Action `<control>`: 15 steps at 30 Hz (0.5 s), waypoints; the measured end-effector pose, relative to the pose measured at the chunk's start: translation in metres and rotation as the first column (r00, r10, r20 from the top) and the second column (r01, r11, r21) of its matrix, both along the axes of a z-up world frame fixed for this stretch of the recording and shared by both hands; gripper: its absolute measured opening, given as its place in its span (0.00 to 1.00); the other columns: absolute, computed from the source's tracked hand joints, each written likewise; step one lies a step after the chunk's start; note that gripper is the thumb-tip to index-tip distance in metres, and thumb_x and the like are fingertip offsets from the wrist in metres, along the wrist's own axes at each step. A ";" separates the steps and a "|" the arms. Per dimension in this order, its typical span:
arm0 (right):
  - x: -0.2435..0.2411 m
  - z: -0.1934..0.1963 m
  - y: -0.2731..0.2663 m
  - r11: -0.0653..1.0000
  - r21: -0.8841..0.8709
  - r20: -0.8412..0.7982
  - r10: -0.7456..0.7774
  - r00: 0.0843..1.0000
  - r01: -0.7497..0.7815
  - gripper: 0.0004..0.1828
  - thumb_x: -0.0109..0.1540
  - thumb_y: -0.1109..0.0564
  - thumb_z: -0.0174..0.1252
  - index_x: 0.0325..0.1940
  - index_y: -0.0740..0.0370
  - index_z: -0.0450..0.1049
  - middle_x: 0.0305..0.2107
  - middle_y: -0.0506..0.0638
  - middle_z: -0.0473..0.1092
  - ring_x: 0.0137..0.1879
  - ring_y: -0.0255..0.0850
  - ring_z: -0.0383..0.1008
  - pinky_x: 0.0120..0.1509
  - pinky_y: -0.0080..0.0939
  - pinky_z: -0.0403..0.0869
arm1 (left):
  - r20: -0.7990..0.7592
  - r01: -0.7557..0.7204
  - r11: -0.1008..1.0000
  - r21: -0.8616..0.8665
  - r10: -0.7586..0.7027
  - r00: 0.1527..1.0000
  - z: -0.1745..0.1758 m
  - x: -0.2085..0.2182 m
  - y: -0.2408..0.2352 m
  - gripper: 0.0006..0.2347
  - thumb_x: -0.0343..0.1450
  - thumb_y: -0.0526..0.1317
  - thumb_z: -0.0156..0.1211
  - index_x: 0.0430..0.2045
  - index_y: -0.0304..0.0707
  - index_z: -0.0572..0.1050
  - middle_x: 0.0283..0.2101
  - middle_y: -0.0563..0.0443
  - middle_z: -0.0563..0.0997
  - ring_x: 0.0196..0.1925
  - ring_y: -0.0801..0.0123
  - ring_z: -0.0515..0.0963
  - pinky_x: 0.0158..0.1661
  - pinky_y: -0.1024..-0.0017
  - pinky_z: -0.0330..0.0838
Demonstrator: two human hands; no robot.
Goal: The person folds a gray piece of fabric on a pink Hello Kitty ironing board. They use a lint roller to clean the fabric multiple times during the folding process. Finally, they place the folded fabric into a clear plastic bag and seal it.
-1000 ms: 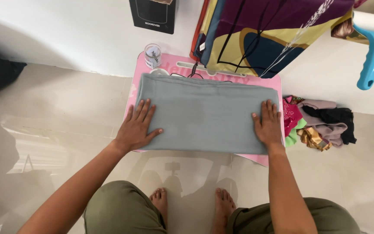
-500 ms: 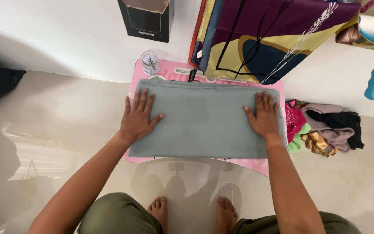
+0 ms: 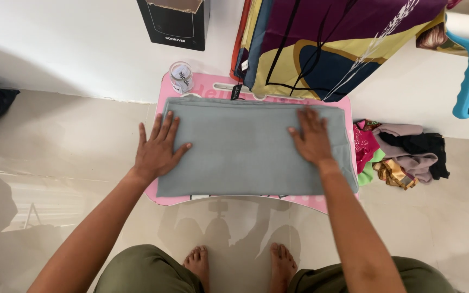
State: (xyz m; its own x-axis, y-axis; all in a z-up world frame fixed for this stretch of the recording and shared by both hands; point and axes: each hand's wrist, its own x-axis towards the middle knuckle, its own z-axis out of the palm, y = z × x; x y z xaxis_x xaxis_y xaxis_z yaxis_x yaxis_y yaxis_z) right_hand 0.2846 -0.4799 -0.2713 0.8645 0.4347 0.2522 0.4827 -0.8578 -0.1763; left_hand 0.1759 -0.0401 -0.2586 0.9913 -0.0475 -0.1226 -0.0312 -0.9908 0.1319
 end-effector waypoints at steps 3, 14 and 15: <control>-0.013 0.002 -0.032 0.976 -0.060 -0.139 -0.218 0.966 0.212 0.38 0.70 0.32 0.42 0.79 0.54 0.55 0.75 0.60 0.51 0.80 0.58 0.46 0.80 0.70 0.45 | 0.004 -0.050 0.999 -0.018 0.050 0.999 -0.006 -0.006 0.009 0.36 0.74 0.72 0.22 0.76 0.58 0.45 0.80 0.61 0.42 0.81 0.62 0.38 0.73 0.39 0.24; -0.090 0.002 -0.044 0.944 -0.034 -0.178 -0.328 0.928 0.328 0.37 0.70 0.32 0.41 0.80 0.49 0.52 0.76 0.58 0.49 0.81 0.56 0.45 0.82 0.67 0.43 | -0.059 -0.118 0.993 0.002 0.118 0.991 0.004 -0.022 0.007 0.37 0.74 0.72 0.20 0.76 0.55 0.43 0.80 0.61 0.40 0.81 0.55 0.37 0.73 0.36 0.29; -0.088 0.007 -0.048 0.945 -0.031 -0.172 -0.327 0.929 0.326 0.37 0.70 0.32 0.41 0.80 0.49 0.52 0.76 0.58 0.49 0.81 0.56 0.45 0.82 0.67 0.43 | -0.052 -0.120 0.993 0.002 0.119 0.991 0.005 -0.023 0.006 0.37 0.74 0.72 0.20 0.76 0.55 0.43 0.80 0.61 0.40 0.81 0.55 0.37 0.73 0.36 0.29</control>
